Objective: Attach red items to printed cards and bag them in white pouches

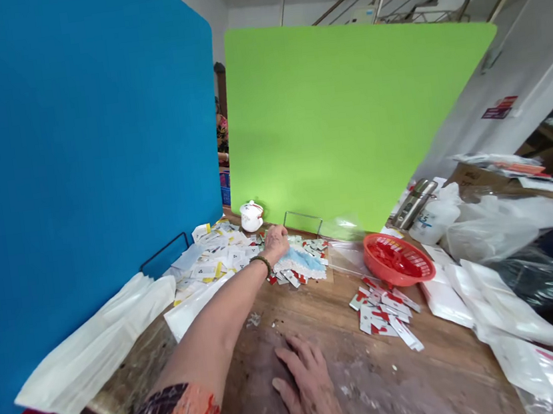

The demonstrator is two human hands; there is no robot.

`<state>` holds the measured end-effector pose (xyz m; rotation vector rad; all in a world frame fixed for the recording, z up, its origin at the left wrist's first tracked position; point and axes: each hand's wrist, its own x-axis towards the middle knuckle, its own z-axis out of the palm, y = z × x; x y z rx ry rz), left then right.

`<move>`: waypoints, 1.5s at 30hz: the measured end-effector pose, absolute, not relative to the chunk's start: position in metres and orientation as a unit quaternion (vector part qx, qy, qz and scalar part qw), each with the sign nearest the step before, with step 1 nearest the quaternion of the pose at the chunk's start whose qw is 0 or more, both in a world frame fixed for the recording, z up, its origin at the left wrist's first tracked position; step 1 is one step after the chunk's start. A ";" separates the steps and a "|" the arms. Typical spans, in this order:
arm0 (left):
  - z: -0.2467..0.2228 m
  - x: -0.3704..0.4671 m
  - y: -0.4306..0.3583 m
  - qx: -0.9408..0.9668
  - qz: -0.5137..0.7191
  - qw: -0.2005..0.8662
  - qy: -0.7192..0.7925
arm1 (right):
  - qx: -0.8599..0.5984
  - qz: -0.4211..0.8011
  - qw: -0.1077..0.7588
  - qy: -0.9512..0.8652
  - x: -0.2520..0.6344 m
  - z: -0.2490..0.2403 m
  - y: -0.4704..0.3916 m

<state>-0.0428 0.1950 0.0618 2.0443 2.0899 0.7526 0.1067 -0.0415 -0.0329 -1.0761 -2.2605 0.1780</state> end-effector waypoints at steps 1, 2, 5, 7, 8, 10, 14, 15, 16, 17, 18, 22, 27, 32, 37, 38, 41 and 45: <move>0.064 -0.051 0.189 0.669 0.251 0.054 0.697 | -0.405 0.068 0.314 -0.856 0.107 -0.033 -0.041; 0.066 -0.061 0.180 0.665 0.251 0.048 0.702 | -0.404 0.069 0.317 -0.855 0.108 -0.034 -0.041; 0.065 -0.098 0.136 0.668 0.232 0.032 0.707 | -0.408 0.073 0.319 -0.853 0.108 -0.033 -0.042; 0.057 -0.123 0.099 0.680 0.211 0.026 0.701 | -0.410 0.080 0.318 -0.851 0.108 -0.033 -0.042; 0.052 -0.135 0.080 0.683 0.201 0.027 0.702 | -0.410 0.083 0.318 -0.851 0.108 -0.032 -0.042; 0.039 -0.155 0.050 0.701 0.171 0.032 0.692 | -0.408 0.086 0.322 -0.850 0.107 -0.031 -0.042; 0.029 -0.175 0.030 0.714 0.162 0.046 0.680 | -0.409 0.082 0.326 -0.848 0.107 -0.033 -0.042; 0.032 -0.176 0.033 0.707 0.156 0.042 0.688 | -0.409 0.079 0.327 -0.848 0.107 -0.034 -0.041; 0.036 -0.174 0.038 0.700 0.147 0.035 0.698 | -0.407 0.075 0.329 -0.849 0.108 -0.035 -0.041; 0.042 -0.172 0.045 0.696 0.137 0.026 0.705 | -0.404 0.070 0.331 -0.850 0.108 -0.037 -0.040; 0.048 -0.168 0.053 0.694 0.126 0.018 0.709 | -0.399 0.065 0.334 -0.851 0.108 -0.038 -0.039; 0.068 -0.157 0.088 0.703 0.086 0.022 0.706 | -0.388 0.052 0.340 -0.855 0.110 -0.044 -0.036; 0.073 -0.160 0.123 0.699 0.008 0.069 0.712 | -0.381 0.036 0.337 -0.860 0.111 -0.048 -0.033; 0.073 -0.162 0.142 0.688 -0.029 0.093 0.719 | -0.384 0.035 0.345 -0.856 0.109 -0.047 -0.034; 0.066 -0.151 0.154 0.711 -0.001 0.094 0.697 | -0.370 0.029 0.360 -0.856 0.110 -0.049 -0.032; 0.064 -0.149 0.157 0.712 0.005 0.094 0.696 | -0.369 0.029 0.358 -0.857 0.110 -0.050 -0.031; 0.060 -0.145 0.164 0.707 0.021 0.100 0.699 | -0.364 0.023 0.358 -0.860 0.112 -0.052 -0.029; 0.057 -0.147 0.171 0.699 0.057 0.118 0.703 | -0.362 0.017 0.353 -0.863 0.112 -0.051 -0.029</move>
